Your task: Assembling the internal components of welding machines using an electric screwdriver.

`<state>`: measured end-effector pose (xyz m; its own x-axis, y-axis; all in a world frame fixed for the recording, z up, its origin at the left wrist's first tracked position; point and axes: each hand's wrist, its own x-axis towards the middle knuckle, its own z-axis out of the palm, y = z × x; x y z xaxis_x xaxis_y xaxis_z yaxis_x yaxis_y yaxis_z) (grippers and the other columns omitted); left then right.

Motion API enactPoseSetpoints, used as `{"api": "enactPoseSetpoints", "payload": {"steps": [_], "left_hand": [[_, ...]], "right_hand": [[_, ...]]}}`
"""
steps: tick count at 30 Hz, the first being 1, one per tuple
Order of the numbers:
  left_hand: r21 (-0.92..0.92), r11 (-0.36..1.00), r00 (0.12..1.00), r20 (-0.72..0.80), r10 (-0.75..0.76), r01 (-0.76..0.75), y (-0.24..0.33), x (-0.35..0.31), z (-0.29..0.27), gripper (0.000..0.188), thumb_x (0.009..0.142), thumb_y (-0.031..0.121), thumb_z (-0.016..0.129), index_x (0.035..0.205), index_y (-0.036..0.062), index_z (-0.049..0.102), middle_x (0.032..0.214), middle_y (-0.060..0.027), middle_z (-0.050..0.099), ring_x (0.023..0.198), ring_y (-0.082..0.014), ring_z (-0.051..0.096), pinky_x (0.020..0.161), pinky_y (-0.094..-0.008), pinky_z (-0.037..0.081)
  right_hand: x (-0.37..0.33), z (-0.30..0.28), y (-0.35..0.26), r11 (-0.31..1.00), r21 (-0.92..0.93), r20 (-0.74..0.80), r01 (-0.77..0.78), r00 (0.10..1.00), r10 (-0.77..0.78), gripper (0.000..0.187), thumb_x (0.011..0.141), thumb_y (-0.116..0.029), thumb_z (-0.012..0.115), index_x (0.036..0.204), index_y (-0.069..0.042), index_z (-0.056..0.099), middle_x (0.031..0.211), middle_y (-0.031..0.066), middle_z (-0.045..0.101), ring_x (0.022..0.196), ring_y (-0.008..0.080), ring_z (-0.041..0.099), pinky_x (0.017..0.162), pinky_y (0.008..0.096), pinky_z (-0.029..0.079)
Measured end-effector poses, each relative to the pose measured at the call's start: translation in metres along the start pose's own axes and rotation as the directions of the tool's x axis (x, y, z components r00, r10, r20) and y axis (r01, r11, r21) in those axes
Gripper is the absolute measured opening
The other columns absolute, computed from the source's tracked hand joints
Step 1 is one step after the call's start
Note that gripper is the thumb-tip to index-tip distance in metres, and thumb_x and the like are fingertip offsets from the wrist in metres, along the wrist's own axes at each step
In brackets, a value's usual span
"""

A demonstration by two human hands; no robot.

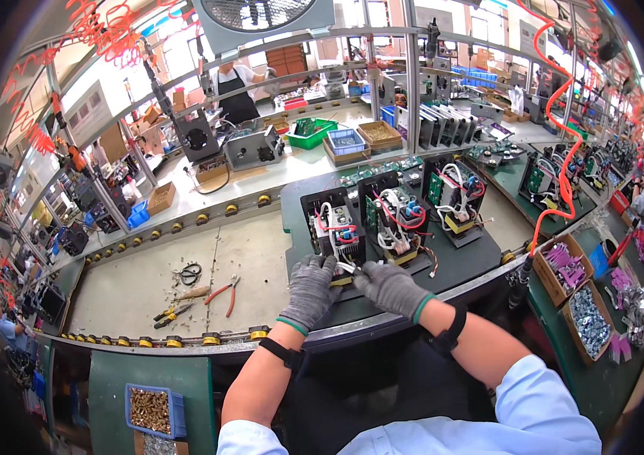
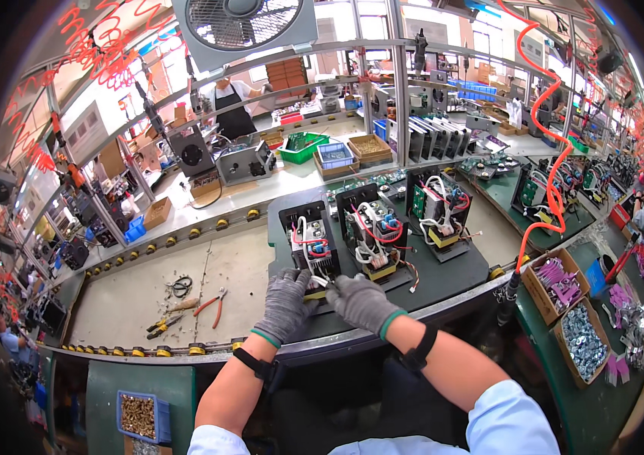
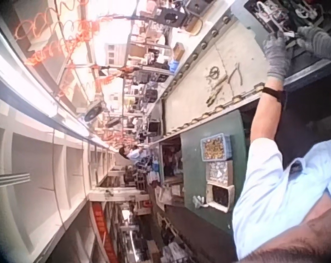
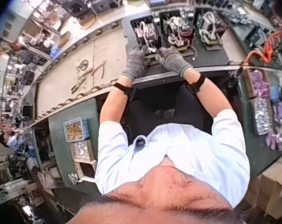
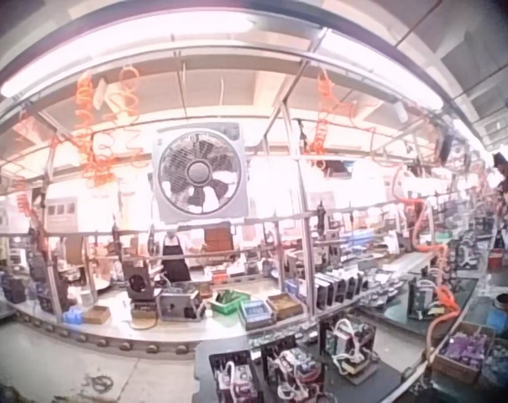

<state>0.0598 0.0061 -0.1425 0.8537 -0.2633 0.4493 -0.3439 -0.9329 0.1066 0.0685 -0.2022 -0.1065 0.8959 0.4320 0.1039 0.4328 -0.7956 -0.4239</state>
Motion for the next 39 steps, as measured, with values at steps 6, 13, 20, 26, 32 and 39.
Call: {"api": "enactPoseSetpoints", "payload": {"steps": [6, 13, 20, 26, 32, 39], "left_hand": [[0.118, 0.986, 0.99, 0.065, -0.124, 0.116, 0.025, -0.002, 0.001, 0.052, 0.073, 0.029, 0.084, 0.117, 0.0076, 0.067, 0.112, -0.0166, 0.068, 0.11, -0.035, 0.064, 0.091, -0.0489, 0.05], [0.091, 0.989, 0.992, 0.043, -0.12, 0.116, 0.027, 0.005, 0.0, 0.06, 0.068, 0.035, 0.09, 0.114, 0.004, 0.067, 0.108, -0.0196, 0.069, 0.105, -0.038, 0.066, 0.09, -0.0482, 0.054], [-0.077, 0.997, 0.999, -0.034, -0.022, 0.019, 0.006, -0.005, -0.01, 0.06, 0.068, 0.033, 0.089, 0.121, 0.0104, 0.071, 0.112, -0.0192, 0.07, 0.109, -0.039, 0.066, 0.095, -0.0489, 0.054], [-0.113, 0.991, 0.986, -0.159, 0.052, -0.071, -0.008, -0.014, 0.013, 0.048, 0.069, 0.021, 0.081, 0.114, 0.0061, 0.072, 0.1, -0.0196, 0.066, 0.095, -0.0397, 0.064, 0.084, -0.0487, 0.053], [-0.658, 0.735, 0.963, -0.054, -0.265, 0.165, -0.037, -0.008, 0.08, 0.015, 0.106, 0.024, 0.061, 0.104, 0.0092, 0.062, 0.084, -0.0041, 0.066, 0.064, -0.0128, 0.063, 0.052, -0.0336, 0.055], [-0.357, 0.934, 1.0, 0.0, 0.012, -0.011, -0.019, -0.009, 0.01, 0.021, 0.098, 0.022, 0.067, 0.109, 0.0047, 0.065, 0.095, -0.0138, 0.066, 0.085, -0.0311, 0.066, 0.073, -0.0451, 0.056]], "right_hand": [[0.0, 0.006, -0.029, 0.96, -0.276, 0.095, -0.047, 0.993, 0.076, 0.028, 0.1, -0.021, 0.058, 0.121, -0.003, 0.064, 0.108, 0.0192, 0.077, 0.097, 0.0382, 0.076, 0.084, 0.0494, 0.06], [-0.008, 0.079, -0.017, 0.979, -0.087, -0.135, -0.186, 0.976, 0.173, 0.035, 0.098, -0.018, 0.06, 0.128, 0.0, 0.06, 0.112, 0.0237, 0.073, 0.104, 0.0423, 0.073, 0.09, 0.0527, 0.058], [0.007, 0.067, -0.012, 0.872, 0.396, 0.118, -0.288, 0.958, 0.263, 0.048, 0.095, -0.049, 0.065, 0.124, -0.011, 0.065, 0.106, 0.0201, 0.075, 0.102, 0.0405, 0.073, 0.091, 0.0494, 0.056], [0.008, 0.065, -0.019, -0.428, 0.68, 0.582, -0.596, 0.793, -0.179, 0.035, 0.101, -0.054, 0.061, 0.082, -0.025, 0.055, 0.061, -0.0071, 0.041, 0.049, 0.0144, 0.042, 0.043, 0.0332, 0.033], [0.03, 0.073, -0.024, -0.659, 0.628, 0.312, -0.413, 0.91, -0.273, 0.027, 0.107, -0.039, 0.054, 0.09, -0.018, 0.054, 0.063, -0.0072, 0.042, 0.049, 0.0117, 0.04, 0.043, 0.0302, 0.032], [-0.009, 0.042, -0.012, -0.263, 0.848, 0.421, -0.461, 0.886, -0.194, 0.029, 0.11, -0.044, 0.053, 0.111, -0.015, 0.061, 0.075, -0.0059, 0.049, 0.063, 0.0092, 0.049, 0.054, 0.0283, 0.041]]}}
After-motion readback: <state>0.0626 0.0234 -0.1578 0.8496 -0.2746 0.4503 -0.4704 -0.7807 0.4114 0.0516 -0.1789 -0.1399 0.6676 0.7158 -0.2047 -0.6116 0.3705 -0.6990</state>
